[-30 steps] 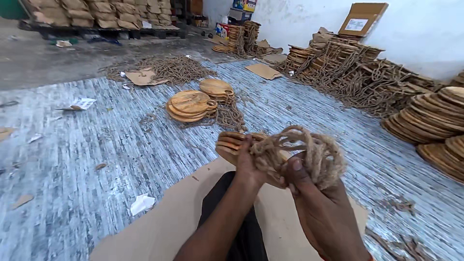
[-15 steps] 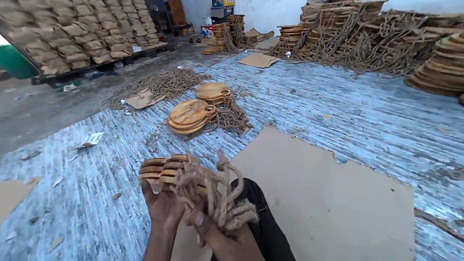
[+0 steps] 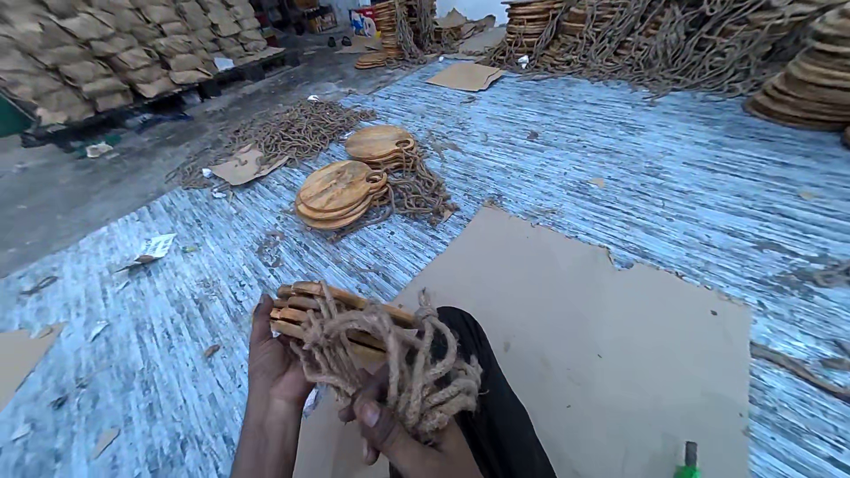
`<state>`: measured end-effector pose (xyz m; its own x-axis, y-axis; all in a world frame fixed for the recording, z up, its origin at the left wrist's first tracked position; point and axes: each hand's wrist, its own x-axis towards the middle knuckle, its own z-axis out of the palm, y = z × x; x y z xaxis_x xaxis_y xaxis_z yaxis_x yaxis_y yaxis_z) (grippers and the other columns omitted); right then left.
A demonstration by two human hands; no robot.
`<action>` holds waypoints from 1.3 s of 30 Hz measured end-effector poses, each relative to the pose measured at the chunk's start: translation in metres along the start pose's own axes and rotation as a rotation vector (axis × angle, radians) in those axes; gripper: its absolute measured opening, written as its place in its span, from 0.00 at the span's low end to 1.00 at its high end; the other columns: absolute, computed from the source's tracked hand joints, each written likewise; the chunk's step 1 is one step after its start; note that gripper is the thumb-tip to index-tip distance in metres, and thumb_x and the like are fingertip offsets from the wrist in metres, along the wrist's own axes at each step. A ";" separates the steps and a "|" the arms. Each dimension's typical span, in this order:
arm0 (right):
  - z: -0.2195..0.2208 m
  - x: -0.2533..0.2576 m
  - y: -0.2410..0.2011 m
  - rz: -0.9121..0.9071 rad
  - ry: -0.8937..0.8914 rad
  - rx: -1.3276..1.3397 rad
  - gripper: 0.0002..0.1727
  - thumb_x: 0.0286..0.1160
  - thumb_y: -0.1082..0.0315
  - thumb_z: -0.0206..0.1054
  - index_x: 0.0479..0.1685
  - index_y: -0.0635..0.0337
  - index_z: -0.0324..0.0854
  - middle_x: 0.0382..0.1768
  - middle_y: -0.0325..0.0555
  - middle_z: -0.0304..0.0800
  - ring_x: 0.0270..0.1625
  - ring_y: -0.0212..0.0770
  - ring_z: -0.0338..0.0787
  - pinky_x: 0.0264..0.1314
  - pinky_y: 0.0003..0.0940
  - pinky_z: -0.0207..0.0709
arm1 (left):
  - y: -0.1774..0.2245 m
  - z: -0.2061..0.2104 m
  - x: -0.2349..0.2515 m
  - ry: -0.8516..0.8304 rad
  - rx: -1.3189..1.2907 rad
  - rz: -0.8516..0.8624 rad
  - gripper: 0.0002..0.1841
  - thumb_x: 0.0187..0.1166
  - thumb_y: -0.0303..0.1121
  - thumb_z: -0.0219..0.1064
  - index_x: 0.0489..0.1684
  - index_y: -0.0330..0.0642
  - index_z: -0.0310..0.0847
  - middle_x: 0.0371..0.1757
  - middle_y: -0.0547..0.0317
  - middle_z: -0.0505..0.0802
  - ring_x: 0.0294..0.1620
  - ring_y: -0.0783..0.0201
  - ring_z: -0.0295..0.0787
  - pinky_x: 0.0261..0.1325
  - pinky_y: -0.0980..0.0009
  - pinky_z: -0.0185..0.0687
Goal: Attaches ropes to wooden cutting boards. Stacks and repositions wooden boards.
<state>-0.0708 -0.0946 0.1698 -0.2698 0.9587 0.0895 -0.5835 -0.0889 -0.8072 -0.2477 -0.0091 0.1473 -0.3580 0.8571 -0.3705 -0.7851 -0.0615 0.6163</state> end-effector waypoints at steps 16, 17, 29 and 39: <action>-0.034 0.017 0.065 0.446 0.314 0.558 0.08 0.88 0.74 0.56 0.48 0.63 0.81 0.46 0.51 0.94 0.49 0.43 0.94 0.62 0.39 0.87 | 0.074 -0.014 0.029 0.098 0.294 -0.033 0.19 0.89 0.52 0.49 0.38 0.51 0.79 0.29 0.61 0.90 0.30 0.66 0.91 0.32 0.64 0.91; -0.036 0.021 0.075 0.498 0.364 0.572 0.08 0.88 0.73 0.57 0.49 0.65 0.82 0.46 0.51 0.94 0.48 0.43 0.94 0.60 0.38 0.87 | 0.083 -0.016 0.033 0.098 0.325 -0.030 0.18 0.89 0.52 0.49 0.39 0.51 0.78 0.30 0.61 0.90 0.30 0.66 0.91 0.33 0.63 0.91; 0.009 0.006 0.164 1.040 -0.240 -0.014 0.32 0.95 0.47 0.46 0.75 0.69 0.74 0.61 0.58 0.90 0.60 0.49 0.91 0.66 0.48 0.81 | 0.166 -0.037 0.084 0.127 0.503 0.095 0.25 0.86 0.63 0.46 0.50 0.54 0.79 0.37 0.62 0.91 0.36 0.64 0.92 0.37 0.59 0.91; -0.099 -0.054 0.112 0.717 -0.360 0.149 0.18 0.89 0.60 0.55 0.69 0.59 0.74 0.55 0.41 0.92 0.56 0.37 0.92 0.62 0.38 0.86 | 0.239 -0.018 0.164 0.311 0.894 0.124 0.15 0.86 0.53 0.52 0.41 0.55 0.75 0.28 0.67 0.85 0.27 0.70 0.84 0.29 0.68 0.83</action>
<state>-0.0462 -0.1297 0.0168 -0.8314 0.5114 -0.2172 -0.2640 -0.7075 -0.6555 -0.5030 0.1078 0.2212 -0.6324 0.6881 -0.3559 -0.1018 0.3817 0.9187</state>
